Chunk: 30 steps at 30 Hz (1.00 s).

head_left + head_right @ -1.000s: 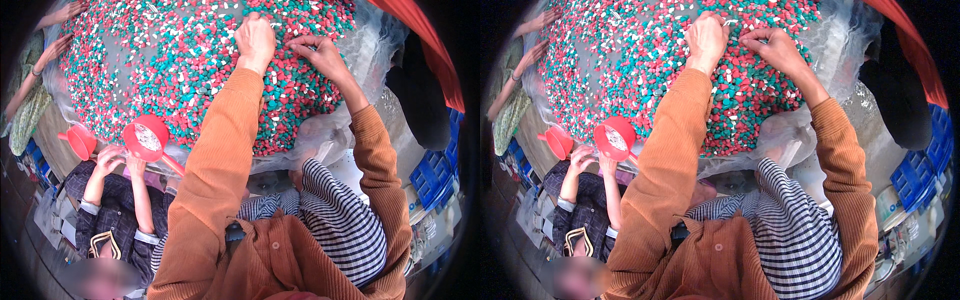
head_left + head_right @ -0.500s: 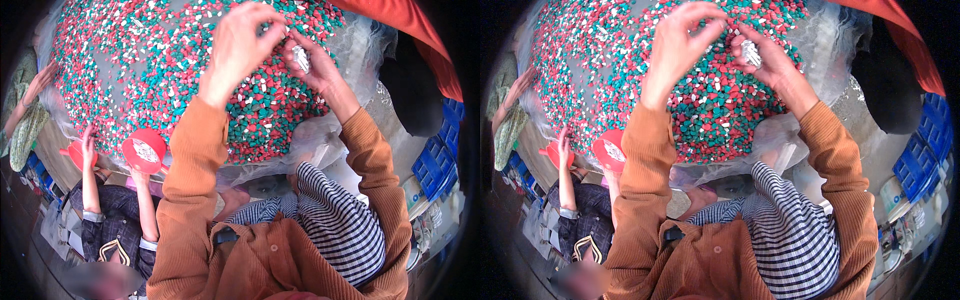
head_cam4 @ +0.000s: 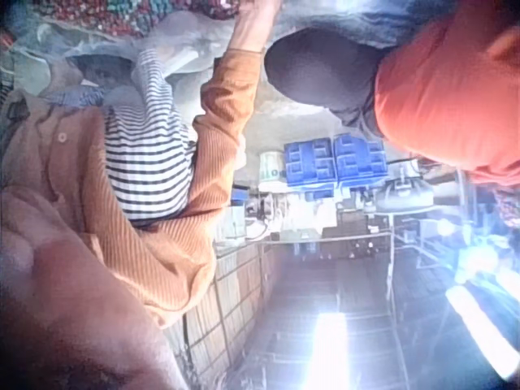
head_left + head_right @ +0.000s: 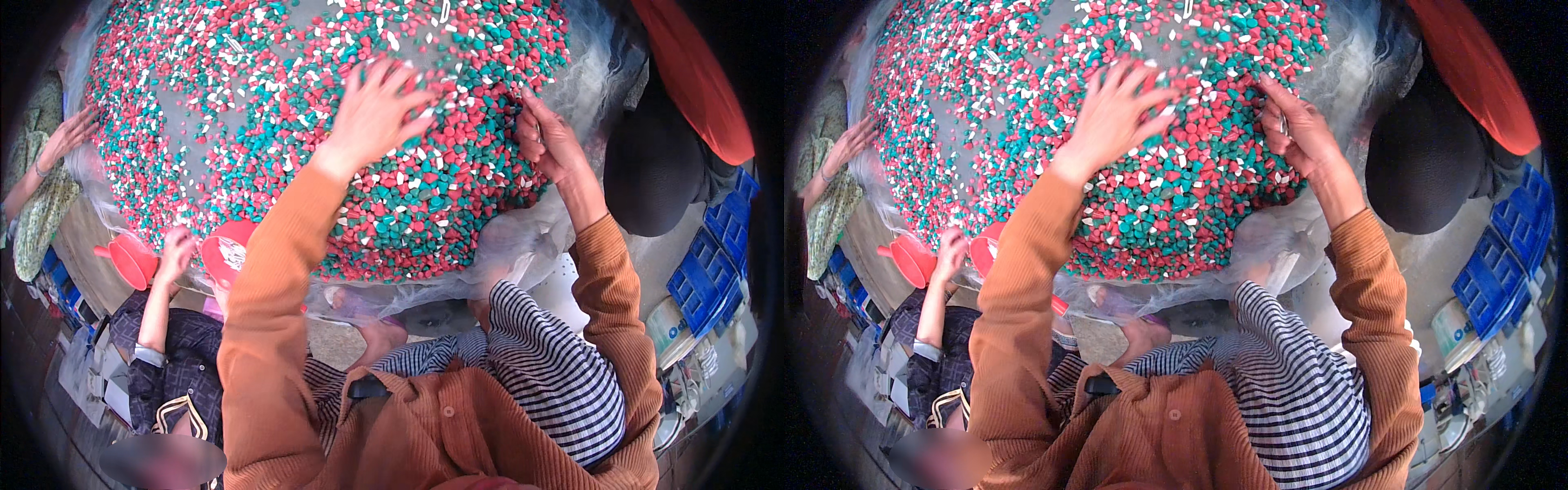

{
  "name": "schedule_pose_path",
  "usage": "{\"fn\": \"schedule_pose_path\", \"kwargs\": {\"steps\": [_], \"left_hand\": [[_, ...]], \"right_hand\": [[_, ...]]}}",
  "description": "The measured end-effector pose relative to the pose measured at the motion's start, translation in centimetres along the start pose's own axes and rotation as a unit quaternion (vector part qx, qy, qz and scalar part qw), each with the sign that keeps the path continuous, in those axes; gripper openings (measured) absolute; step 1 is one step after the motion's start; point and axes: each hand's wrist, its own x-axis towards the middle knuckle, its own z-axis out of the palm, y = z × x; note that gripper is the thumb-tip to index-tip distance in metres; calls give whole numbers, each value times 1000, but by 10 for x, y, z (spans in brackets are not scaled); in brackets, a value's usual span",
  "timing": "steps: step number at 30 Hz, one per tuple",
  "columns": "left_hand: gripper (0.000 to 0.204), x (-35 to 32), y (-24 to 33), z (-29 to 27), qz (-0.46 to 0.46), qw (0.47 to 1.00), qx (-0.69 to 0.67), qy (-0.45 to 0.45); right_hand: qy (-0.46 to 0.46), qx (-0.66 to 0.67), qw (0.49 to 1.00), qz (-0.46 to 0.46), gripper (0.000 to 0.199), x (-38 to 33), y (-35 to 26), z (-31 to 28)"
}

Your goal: The person sits on the floor and sorts a large pile of red, green, and white candy pieces by hand. They pick up handfuls of the candy and place them into a red plastic scoop held by another person. The task involves repetitive picking and placing of the candy pieces.

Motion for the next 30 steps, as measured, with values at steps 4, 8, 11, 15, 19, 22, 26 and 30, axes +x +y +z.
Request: {"fn": "schedule_pose_path", "kwargs": {"steps": [4, 8, 11, 15, 19, 22, 26, 30], "left_hand": [[28, -62, 0, -65, -7, 996, -34, -80], [18, -39, -5, -90, -49, 993, -104, -35], [13, 41, 7, -54, -147, 976, -92, 132], [29, 114, -3, 19, -269, 943, -9, 195], [30, 125, 3, 39, -322, 919, -106, 201], [29, 116, 2, 25, -324, 908, -195, 181], [25, 114, -3, 5, -254, 925, -262, 105], [22, 117, -5, -9, -231, 930, -262, 116]], "right_hand": [[-30, -10, 999, -27, 42, 7, 1, 8], [30, -184, 981, -61, 38, 15, -9, 13], [60, -297, 917, -260, 30, 43, -20, 34], [90, -374, 865, -323, 34, 82, -41, 46], [139, -325, 826, -440, 43, 114, -18, 24], [136, -299, 851, -409, 40, 103, -10, 17], [106, -270, 881, -374, 37, 87, -10, 17], [81, -262, 891, -362, 34, 85, -19, 22]]}}
